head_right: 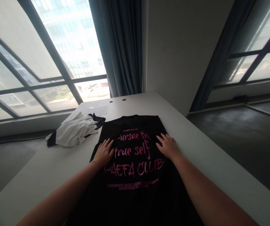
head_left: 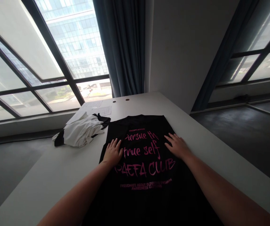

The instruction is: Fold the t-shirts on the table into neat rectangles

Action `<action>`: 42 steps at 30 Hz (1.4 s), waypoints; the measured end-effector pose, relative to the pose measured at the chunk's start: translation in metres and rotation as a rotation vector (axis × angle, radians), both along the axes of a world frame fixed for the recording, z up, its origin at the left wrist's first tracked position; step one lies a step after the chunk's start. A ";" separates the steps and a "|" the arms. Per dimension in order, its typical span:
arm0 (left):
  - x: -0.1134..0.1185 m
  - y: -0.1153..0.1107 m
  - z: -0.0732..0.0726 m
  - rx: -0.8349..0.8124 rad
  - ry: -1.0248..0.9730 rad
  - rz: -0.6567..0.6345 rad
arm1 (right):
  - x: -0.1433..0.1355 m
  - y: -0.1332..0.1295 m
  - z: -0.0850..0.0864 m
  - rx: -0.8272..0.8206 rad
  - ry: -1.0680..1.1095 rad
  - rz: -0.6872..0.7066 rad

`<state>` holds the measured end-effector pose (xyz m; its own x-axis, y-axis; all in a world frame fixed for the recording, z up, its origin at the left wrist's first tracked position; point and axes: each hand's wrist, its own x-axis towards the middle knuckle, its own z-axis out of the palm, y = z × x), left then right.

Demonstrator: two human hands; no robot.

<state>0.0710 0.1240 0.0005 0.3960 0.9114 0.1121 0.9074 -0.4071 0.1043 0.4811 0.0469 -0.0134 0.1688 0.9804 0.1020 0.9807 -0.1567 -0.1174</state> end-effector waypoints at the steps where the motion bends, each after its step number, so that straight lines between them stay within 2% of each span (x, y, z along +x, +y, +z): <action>1: -0.001 0.000 0.000 -0.001 -0.004 -0.005 | 0.000 -0.001 0.000 0.011 -0.003 0.003; 7: -0.005 -0.004 0.004 0.080 -0.063 -0.047 | -0.004 -0.008 0.007 0.008 0.008 0.008; 11: -0.013 -0.008 0.006 0.056 -0.063 -0.087 | 0.000 -0.020 0.007 -0.058 0.009 -0.011; 15: -0.038 -0.022 0.001 -0.043 0.001 -0.123 | 0.017 -0.047 -0.004 -0.059 0.004 0.041; 19: -0.067 -0.043 -0.004 -0.070 0.032 -0.134 | 0.037 -0.078 -0.015 -0.013 0.011 0.072; 23: -0.087 -0.059 -0.007 -0.062 0.008 -0.099 | 0.046 -0.098 -0.015 0.101 0.024 0.082; 27: -0.105 -0.078 -0.010 -0.007 -0.073 -0.004 | 0.035 -0.117 -0.005 0.220 0.062 0.090; 34: -0.133 -0.134 -0.007 0.116 -0.039 0.325 | 0.000 -0.167 -0.004 0.171 0.164 0.048; 36: -0.135 -0.142 -0.004 0.092 -0.072 0.303 | -0.003 -0.174 -0.003 0.168 0.187 0.033; 39: -0.134 -0.144 0.001 0.028 -0.189 0.189 | -0.002 -0.175 0.003 0.154 0.199 -0.020; 42: -0.134 -0.141 0.010 -0.088 -0.264 0.251 | 0.003 -0.172 0.011 0.121 0.171 -0.109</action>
<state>-0.0626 -0.0173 0.0100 0.1270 0.9871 0.0972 0.9149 -0.1545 0.3729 0.4838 -0.1254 -0.0021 0.2978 0.9378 0.1783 0.9231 -0.2352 -0.3043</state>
